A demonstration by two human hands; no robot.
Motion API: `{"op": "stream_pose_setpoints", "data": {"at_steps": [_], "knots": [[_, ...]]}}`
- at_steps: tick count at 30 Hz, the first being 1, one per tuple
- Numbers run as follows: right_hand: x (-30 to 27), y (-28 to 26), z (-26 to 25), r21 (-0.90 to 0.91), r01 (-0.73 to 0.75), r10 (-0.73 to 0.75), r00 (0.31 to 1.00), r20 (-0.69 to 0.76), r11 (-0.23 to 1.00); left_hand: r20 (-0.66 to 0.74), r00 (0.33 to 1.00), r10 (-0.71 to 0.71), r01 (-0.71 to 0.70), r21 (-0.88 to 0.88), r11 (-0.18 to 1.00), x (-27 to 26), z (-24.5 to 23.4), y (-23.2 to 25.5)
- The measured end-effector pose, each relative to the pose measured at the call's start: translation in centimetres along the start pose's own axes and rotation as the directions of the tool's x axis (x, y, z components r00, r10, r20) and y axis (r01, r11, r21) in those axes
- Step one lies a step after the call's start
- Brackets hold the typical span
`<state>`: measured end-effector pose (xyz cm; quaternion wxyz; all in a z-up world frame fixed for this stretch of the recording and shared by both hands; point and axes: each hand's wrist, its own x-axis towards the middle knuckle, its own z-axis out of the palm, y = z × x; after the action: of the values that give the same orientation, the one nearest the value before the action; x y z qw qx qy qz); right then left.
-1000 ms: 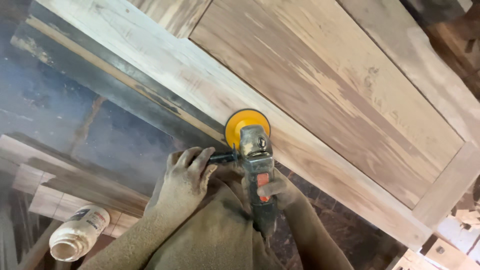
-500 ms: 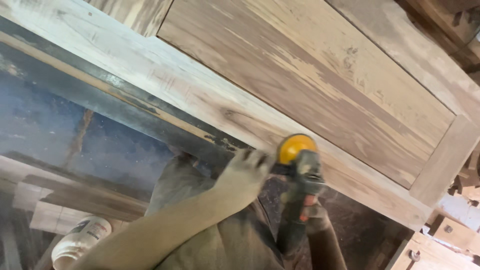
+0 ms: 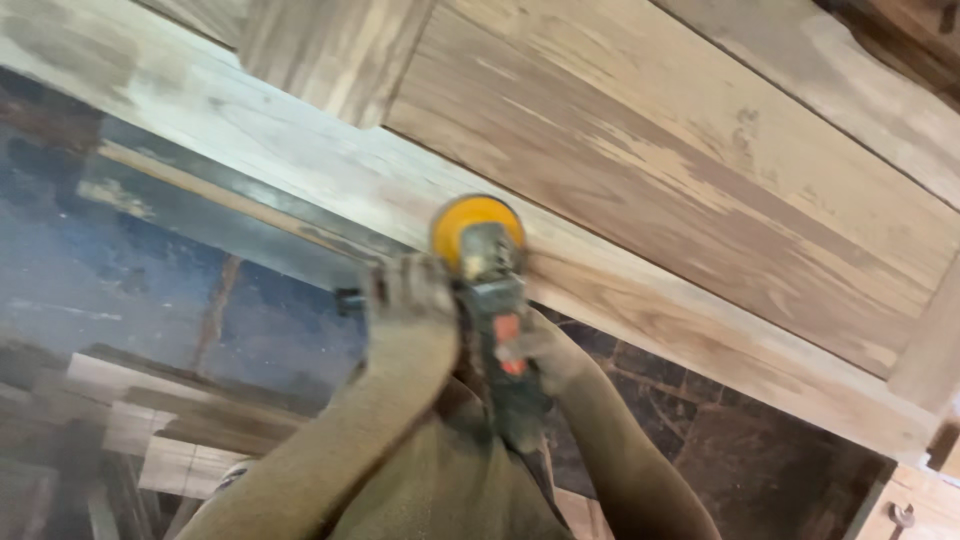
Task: The person uses an angle grinder with a sanding disc to sand the surface of a wooden door. They move the tool along the edges and panels, generating wood dust as they work.
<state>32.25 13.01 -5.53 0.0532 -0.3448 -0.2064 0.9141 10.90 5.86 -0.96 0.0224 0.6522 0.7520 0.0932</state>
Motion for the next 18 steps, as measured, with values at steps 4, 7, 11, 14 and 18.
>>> {"op": "stream_pose_setpoints", "data": {"at_steps": [4,7,11,14,18], "knots": [[9.5,-1.8,6.1,-0.086,-0.148,0.142,0.987,-0.074,0.985,0.000,0.997,-0.073,0.072,0.151,0.986,0.3,0.3,-10.0],[17.1,-3.7,11.1,-0.150,-0.144,0.148,0.989,0.016,0.978,0.066,0.976,-0.206,0.187,0.216,0.958,1.2,-0.1,-16.9],[24.5,-6.1,16.4,-0.219,-0.231,0.234,0.972,-0.010,0.948,0.065,0.944,-0.322,0.311,0.138,0.940,3.7,-0.9,-24.2],[26.6,-7.5,17.7,-0.229,-0.230,0.235,0.972,-0.004,0.946,0.033,0.942,-0.333,0.331,0.056,0.942,5.0,-1.4,-26.5],[25.0,-8.4,15.9,-0.277,-0.206,0.214,0.977,-0.003,0.938,0.056,0.960,-0.273,0.254,0.227,0.940,5.8,-1.4,-24.7]]}}
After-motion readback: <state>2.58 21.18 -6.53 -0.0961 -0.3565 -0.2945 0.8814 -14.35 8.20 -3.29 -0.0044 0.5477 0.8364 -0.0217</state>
